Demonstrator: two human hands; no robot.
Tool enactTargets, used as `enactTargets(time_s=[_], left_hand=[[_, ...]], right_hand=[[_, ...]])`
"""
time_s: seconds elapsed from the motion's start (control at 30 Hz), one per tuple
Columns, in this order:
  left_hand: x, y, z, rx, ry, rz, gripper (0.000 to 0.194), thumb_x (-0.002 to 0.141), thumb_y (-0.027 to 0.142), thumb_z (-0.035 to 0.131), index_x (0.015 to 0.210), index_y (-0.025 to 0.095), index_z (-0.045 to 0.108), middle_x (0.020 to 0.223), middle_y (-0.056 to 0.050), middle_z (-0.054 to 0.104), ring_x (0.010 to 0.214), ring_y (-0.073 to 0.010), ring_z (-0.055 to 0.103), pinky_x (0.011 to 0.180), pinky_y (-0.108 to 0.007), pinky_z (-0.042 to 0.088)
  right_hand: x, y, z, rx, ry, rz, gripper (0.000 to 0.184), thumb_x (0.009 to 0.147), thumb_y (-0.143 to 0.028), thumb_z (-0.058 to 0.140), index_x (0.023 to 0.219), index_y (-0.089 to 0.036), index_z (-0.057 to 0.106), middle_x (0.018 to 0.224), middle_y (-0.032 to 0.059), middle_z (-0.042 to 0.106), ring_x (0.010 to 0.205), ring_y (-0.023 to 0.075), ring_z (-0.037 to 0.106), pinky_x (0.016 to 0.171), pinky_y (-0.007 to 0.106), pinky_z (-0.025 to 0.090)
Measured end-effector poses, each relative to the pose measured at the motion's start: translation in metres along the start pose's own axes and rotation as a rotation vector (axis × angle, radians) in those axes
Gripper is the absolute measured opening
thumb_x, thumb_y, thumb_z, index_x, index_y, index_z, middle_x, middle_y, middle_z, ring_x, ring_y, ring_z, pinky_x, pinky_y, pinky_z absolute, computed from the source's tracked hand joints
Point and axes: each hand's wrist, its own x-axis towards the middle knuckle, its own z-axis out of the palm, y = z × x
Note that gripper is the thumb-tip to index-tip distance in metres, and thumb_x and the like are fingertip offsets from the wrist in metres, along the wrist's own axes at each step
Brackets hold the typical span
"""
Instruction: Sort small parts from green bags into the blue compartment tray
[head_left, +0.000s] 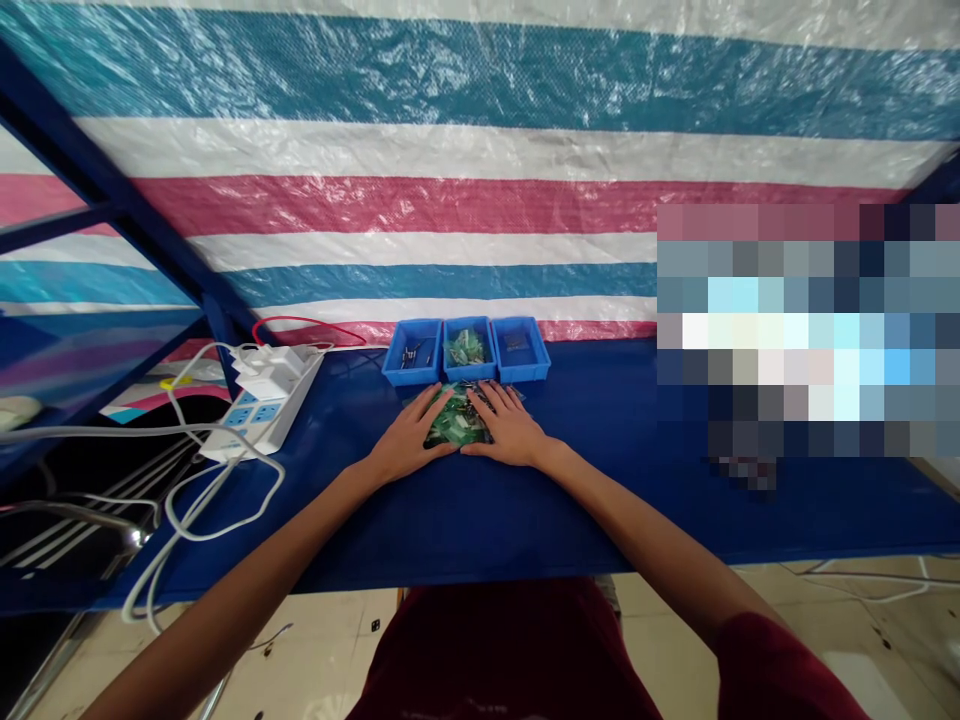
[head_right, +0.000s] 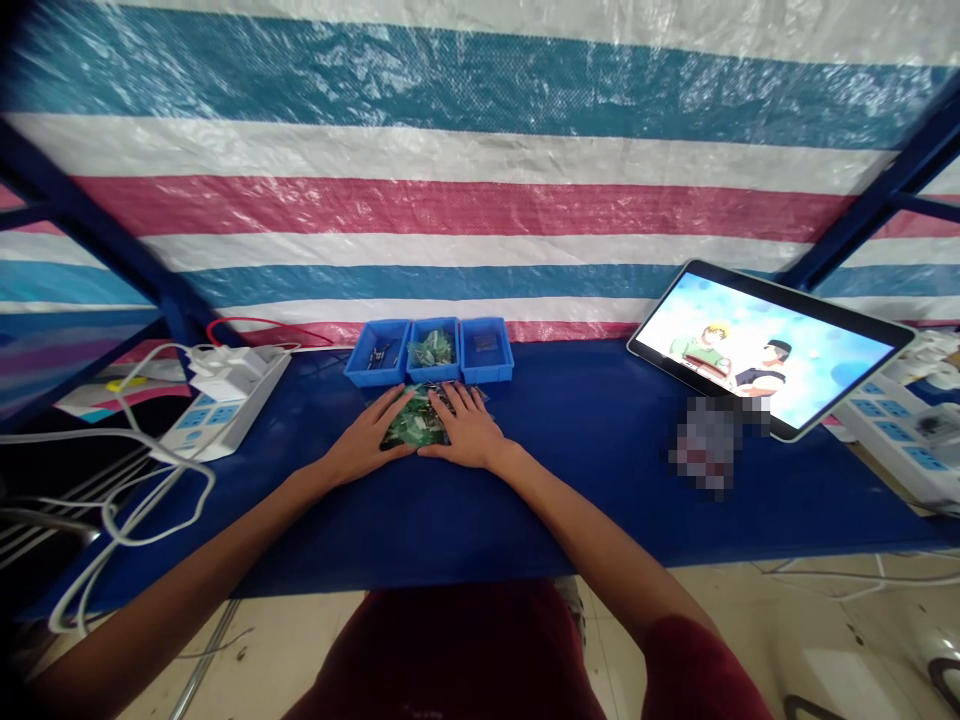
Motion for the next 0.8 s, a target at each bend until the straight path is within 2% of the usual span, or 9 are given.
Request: enactTargets(time_s=[0.13,0.27,0.4,0.5,0.57,0.67,0.73,0.8], left_hand=[[-0.001,0.0,0.002,0.016,0.03,-0.019,0.083,0.084,0.068,0.042,0.15,0.026,0.013,0.155,-0.01,0.022,0.142,-0.0314,0.021,0.112,-0.046,0.025],[-0.002,0.001,0.002,0.055,0.072,-0.027,0.083,0.082,0.069,0.044,0.149,0.025,0.02,0.152,-0.011,0.029,0.14,-0.0317,0.026,0.113,-0.05,0.021],[-0.001,0.002,-0.007,0.069,0.206,0.004,0.07,0.086,0.065,0.041,0.142,0.023,0.036,0.146,-0.013,0.039,0.137,-0.0303,0.032,0.113,-0.051,0.019],[0.005,0.006,-0.021,0.05,0.321,0.064,0.05,0.093,0.053,0.036,0.128,0.022,0.053,0.137,-0.011,0.05,0.131,-0.0273,0.04,0.109,-0.046,0.028],[0.015,0.01,-0.028,0.046,0.367,0.094,0.041,0.096,0.046,0.035,0.118,0.022,0.06,0.127,-0.01,0.057,0.127,-0.0256,0.045,0.106,-0.043,0.033],[0.034,0.015,-0.031,0.085,0.357,0.11,0.039,0.097,0.039,0.034,0.118,0.023,0.062,0.127,-0.009,0.058,0.128,-0.0256,0.044,0.105,-0.044,0.033],[0.046,0.016,-0.029,0.137,0.322,0.105,0.039,0.097,0.036,0.034,0.126,0.023,0.057,0.135,-0.009,0.053,0.132,-0.0264,0.039,0.107,-0.046,0.031],[0.055,0.015,-0.025,0.175,0.274,0.095,0.04,0.096,0.032,0.034,0.131,0.024,0.053,0.136,-0.008,0.053,0.133,-0.0261,0.038,0.108,-0.047,0.029]], right_hand=[[-0.001,-0.002,0.004,-0.006,0.09,0.014,0.092,0.08,-0.075,0.04,0.151,-0.02,0.017,0.156,0.0129,0.015,0.144,0.0307,0.01,0.115,0.051,0.015],[-0.004,-0.006,0.001,-0.028,0.215,-0.031,0.09,0.078,-0.072,0.048,0.147,-0.018,0.029,0.154,0.0157,0.022,0.143,0.0339,0.015,0.115,0.053,0.015],[-0.006,-0.006,-0.007,0.017,0.43,-0.057,0.062,0.09,-0.055,0.043,0.138,-0.015,0.044,0.146,0.0155,0.036,0.138,0.029,0.027,0.113,0.048,0.022],[-0.005,0.0,-0.011,0.056,0.608,0.098,0.043,0.094,-0.036,0.038,0.131,-0.017,0.051,0.138,0.0142,0.045,0.132,0.0272,0.036,0.108,0.048,0.031],[-0.004,0.005,-0.012,0.043,0.67,0.245,0.041,0.094,-0.026,0.036,0.13,-0.016,0.052,0.139,0.0148,0.044,0.133,0.0277,0.034,0.107,0.049,0.031],[-0.002,0.011,-0.013,0.0,0.612,0.399,0.045,0.092,-0.021,0.036,0.134,-0.012,0.048,0.149,0.0158,0.031,0.141,0.0305,0.018,0.111,0.053,0.024],[-0.001,0.012,-0.014,-0.009,0.499,0.434,0.05,0.091,-0.022,0.038,0.139,-0.008,0.042,0.153,0.0165,0.023,0.144,0.0324,0.008,0.113,0.053,0.019],[0.0,0.011,-0.015,-0.006,0.39,0.426,0.056,0.09,-0.023,0.04,0.143,-0.004,0.036,0.154,0.017,0.019,0.144,0.0335,0.002,0.115,0.052,0.017]])
